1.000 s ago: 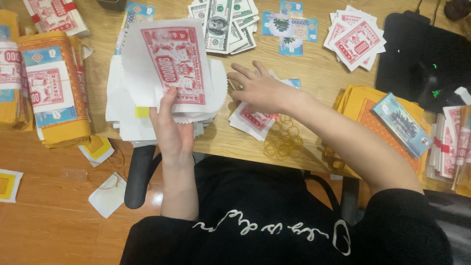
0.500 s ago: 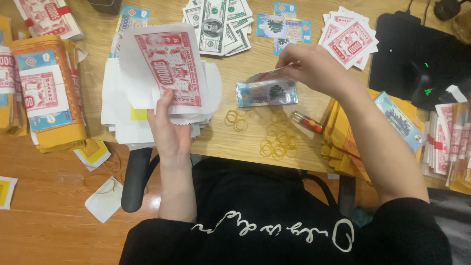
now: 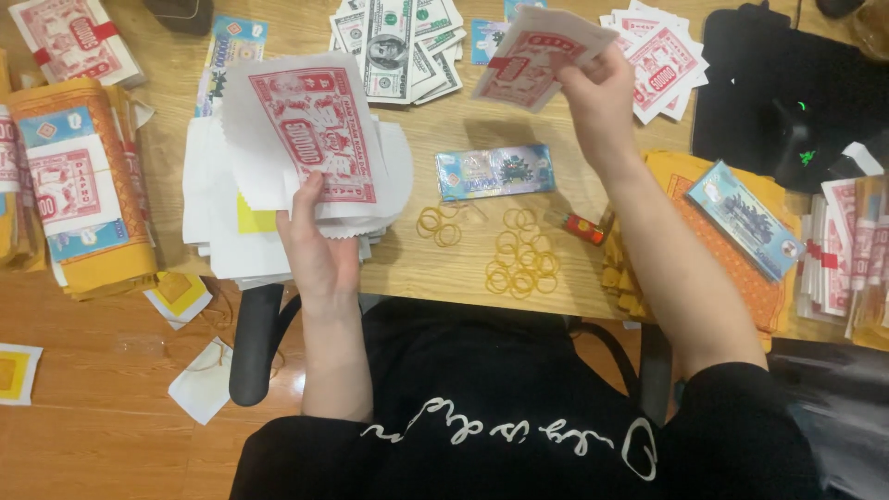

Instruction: The person sorts and counts stacks of paper money on a wooden table. They handle both green US dollar bills and red Vietnamese dong bills, fanning them out and stacking them into neat piles.

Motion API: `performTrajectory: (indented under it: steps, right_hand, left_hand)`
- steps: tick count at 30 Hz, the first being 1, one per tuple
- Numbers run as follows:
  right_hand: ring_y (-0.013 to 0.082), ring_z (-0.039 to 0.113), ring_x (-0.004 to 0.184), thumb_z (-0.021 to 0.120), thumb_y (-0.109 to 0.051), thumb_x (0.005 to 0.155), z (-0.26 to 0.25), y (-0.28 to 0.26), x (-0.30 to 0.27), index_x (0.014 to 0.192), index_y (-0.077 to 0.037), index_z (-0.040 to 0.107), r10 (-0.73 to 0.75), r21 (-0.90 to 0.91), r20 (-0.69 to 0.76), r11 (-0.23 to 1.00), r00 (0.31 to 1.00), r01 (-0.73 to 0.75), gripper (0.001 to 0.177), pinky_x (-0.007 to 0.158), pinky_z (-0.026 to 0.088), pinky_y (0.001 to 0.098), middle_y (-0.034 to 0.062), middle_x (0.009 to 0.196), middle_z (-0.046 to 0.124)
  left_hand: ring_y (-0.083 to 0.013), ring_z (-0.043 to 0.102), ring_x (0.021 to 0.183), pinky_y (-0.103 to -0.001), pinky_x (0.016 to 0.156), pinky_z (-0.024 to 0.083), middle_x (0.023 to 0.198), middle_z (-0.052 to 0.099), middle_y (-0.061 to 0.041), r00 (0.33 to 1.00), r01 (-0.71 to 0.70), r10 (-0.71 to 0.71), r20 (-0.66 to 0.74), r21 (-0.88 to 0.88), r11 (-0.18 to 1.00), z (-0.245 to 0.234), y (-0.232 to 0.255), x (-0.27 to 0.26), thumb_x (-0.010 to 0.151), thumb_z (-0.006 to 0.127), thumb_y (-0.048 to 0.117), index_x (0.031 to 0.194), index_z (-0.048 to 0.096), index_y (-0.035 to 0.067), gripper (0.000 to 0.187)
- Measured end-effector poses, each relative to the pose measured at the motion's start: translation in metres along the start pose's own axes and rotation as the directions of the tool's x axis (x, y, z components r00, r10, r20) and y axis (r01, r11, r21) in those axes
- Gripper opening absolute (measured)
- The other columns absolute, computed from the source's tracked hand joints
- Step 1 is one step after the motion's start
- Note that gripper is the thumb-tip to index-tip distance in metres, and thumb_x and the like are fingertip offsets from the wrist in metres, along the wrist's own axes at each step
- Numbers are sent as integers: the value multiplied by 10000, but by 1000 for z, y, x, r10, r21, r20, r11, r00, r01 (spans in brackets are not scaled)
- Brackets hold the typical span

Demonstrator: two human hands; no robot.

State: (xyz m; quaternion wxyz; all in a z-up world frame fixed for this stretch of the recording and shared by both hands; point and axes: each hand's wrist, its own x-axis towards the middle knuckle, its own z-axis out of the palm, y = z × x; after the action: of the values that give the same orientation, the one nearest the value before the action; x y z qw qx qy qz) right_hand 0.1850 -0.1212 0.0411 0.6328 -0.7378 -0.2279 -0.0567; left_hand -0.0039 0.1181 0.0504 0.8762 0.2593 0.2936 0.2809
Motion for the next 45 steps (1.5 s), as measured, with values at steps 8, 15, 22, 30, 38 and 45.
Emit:
performTrajectory:
  steps: [8, 15, 22, 30, 38, 45]
  right_hand:
    - [211, 651, 1009, 592, -32, 883, 9, 43, -6, 1052, -58, 603, 166, -3, -69, 986, 984, -166, 172, 888, 543, 372, 74, 1068, 691]
    - [205, 656, 983, 586, -44, 910, 3, 39, -5, 1050, -59, 597, 246, -114, -25, 962, 969, -248, 140, 905, 587, 391, 73, 1059, 683]
    - [144, 692, 893, 478, -13, 855, -93, 30, 33, 1086, -69, 592, 162, -254, -56, 952, 985, -171, 263, 739, 564, 276, 70, 995, 700]
    - [146, 751, 996, 548, -101, 933, -202, 82, 36, 1106, -94, 632, 368, -350, -234, 832, 900, -431, 192, 701, 585, 272, 40, 1071, 707]
    - [147, 645, 900, 578, -143, 879, -177, 85, 43, 979, -115, 686, -95, -615, -277, 782, 956, -101, 150, 782, 498, 308, 27, 960, 707]
    - [71, 682, 945, 552, -491, 937, -5, -70, -80, 1182, -166, 663, 244, 533, 339, 746, 909, -399, 422, 730, 546, 190, -26, 1076, 708]
  left_hand:
    - [-214, 663, 941, -362, 837, 574, 1006, 685, -111, 999, 37, -37, -36, -16, 999, 1, 4, 0, 735, 715, 71, 1124, 622, -22, 411]
    - [-227, 668, 964, -364, 877, 564, 1045, 696, -127, 999, 7, -6, 45, -25, 1000, -6, -6, 6, 764, 700, 80, 1143, 634, -52, 406]
    - [-222, 664, 940, -358, 851, 569, 1014, 690, -122, 999, 52, -52, 10, -3, 999, 0, -4, 1, 763, 701, 85, 1090, 641, -41, 355]
    - [-210, 665, 930, -336, 845, 560, 1008, 697, -116, 998, 58, -58, 8, 51, 997, 3, -14, 0, 763, 691, 88, 1073, 652, -43, 339]
    - [-281, 623, 1146, -399, 1015, 518, 1262, 630, -187, 935, 70, -107, 338, 120, 990, 13, -58, -15, 811, 690, 89, 1358, 483, -40, 599]
    - [-119, 604, 879, -330, 753, 559, 946, 672, -74, 953, -53, -60, 298, 356, 933, 36, -83, -44, 760, 841, 143, 1113, 660, -10, 426]
